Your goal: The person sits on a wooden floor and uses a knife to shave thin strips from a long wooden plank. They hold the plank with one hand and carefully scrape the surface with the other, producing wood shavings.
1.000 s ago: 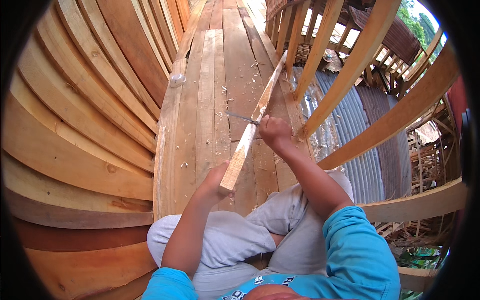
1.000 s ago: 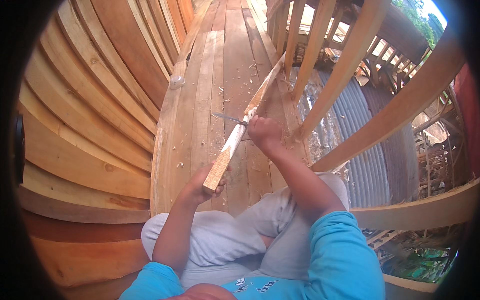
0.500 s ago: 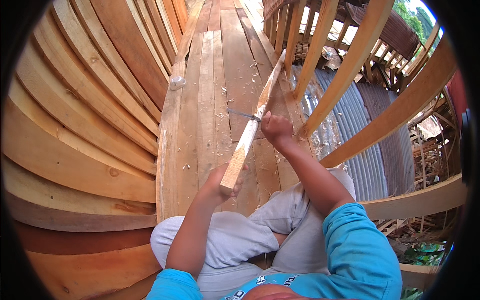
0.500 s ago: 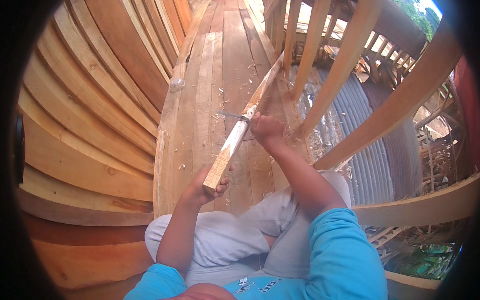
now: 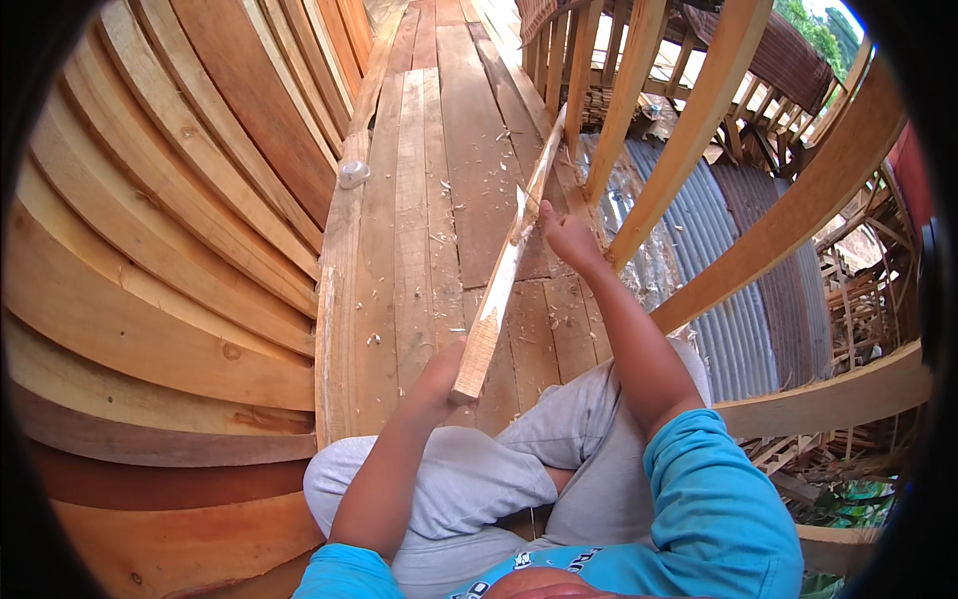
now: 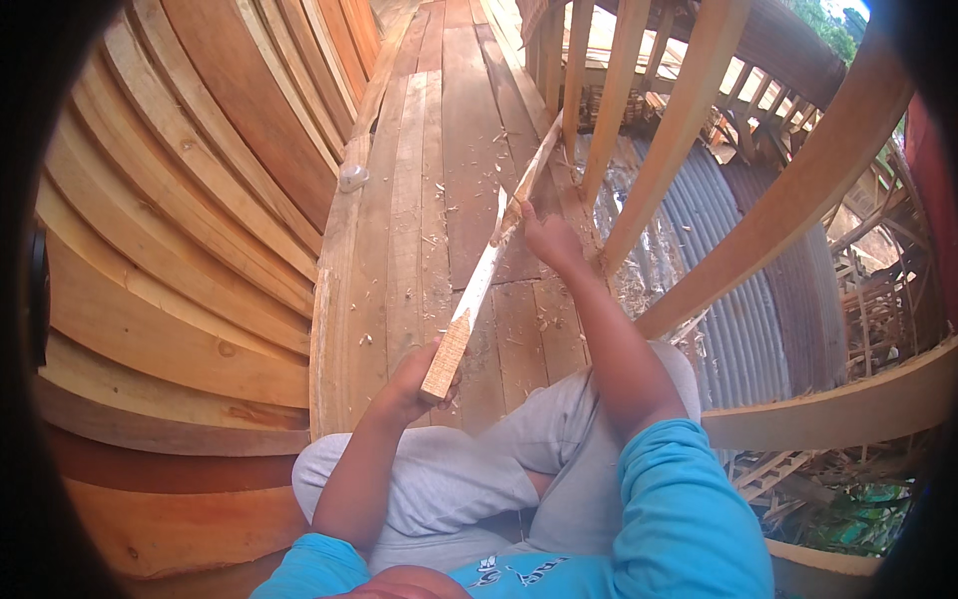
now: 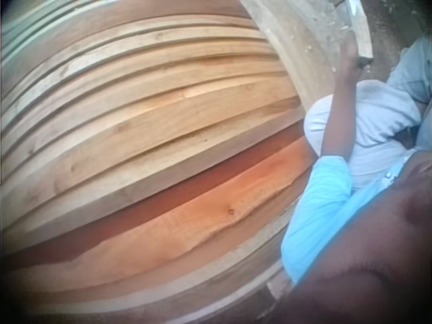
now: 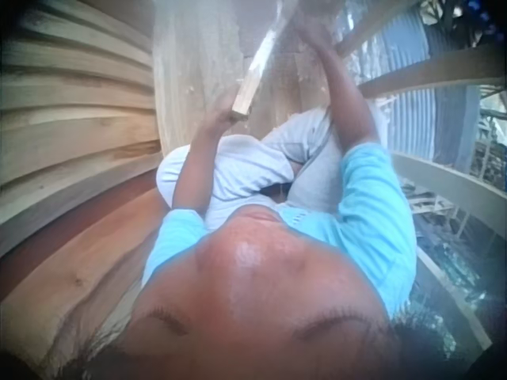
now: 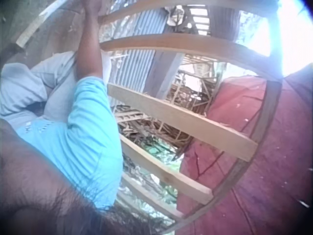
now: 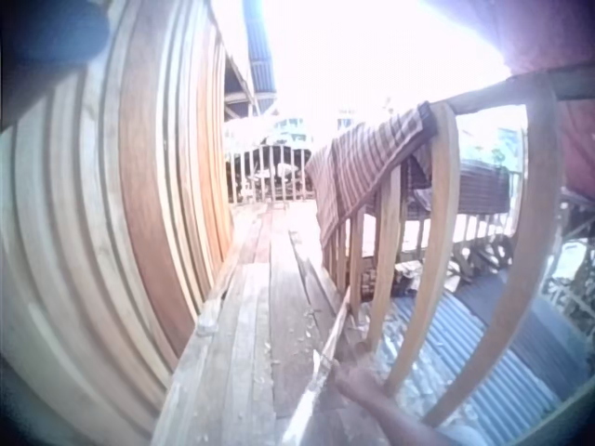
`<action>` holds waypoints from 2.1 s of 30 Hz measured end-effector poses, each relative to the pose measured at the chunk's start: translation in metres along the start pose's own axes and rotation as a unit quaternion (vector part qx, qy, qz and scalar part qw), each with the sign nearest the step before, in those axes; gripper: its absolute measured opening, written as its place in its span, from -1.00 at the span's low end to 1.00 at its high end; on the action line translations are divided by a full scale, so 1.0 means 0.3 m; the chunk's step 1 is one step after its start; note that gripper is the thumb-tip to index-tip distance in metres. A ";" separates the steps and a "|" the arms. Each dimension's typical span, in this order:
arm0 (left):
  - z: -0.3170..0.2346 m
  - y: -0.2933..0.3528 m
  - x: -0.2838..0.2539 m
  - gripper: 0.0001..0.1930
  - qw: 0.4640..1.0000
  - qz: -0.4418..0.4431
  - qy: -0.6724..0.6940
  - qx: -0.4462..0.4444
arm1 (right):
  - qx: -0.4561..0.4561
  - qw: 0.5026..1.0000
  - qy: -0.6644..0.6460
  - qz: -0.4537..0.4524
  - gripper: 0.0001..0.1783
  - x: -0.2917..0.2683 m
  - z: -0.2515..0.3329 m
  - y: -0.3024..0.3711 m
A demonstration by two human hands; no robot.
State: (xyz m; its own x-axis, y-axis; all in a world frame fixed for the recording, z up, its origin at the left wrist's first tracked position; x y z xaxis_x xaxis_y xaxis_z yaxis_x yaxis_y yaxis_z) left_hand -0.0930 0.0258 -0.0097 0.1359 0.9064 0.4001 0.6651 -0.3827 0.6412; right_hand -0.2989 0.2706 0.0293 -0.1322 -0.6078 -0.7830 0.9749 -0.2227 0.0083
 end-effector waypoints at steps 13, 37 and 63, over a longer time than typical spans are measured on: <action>-0.045 0.009 -0.020 -0.57 1.000 0.007 0.015 -0.007 | -0.093 0.991 -0.082 0.043 -0.59 0.049 0.067 0.007; -0.011 -0.015 -0.037 -0.48 0.999 -0.015 -0.034 -0.014 | 0.099 0.928 -0.217 0.288 -0.33 0.167 0.112 0.163; -0.061 -0.013 -0.085 -0.55 0.996 -0.046 -0.076 0.027 | 0.150 0.889 -0.232 0.365 -0.30 0.203 0.057 0.175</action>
State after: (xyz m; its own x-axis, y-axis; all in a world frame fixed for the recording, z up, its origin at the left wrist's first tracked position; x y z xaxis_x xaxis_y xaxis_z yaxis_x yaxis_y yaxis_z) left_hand -0.1126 0.0010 -0.0104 0.1797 0.9553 0.2349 0.7184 -0.2905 0.6321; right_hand -0.2587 0.2090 -0.0073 0.3877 -0.9076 -0.1609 0.7491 0.2086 0.6287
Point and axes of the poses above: each hand's wrist, its own y-axis away from the middle knuckle, its own x-axis out of the palm, z = x × y, the point moved 9 cm from there along -y, towards the middle knuckle, and after that the axes turned 4 degrees about -x, right-handed, at the moved point
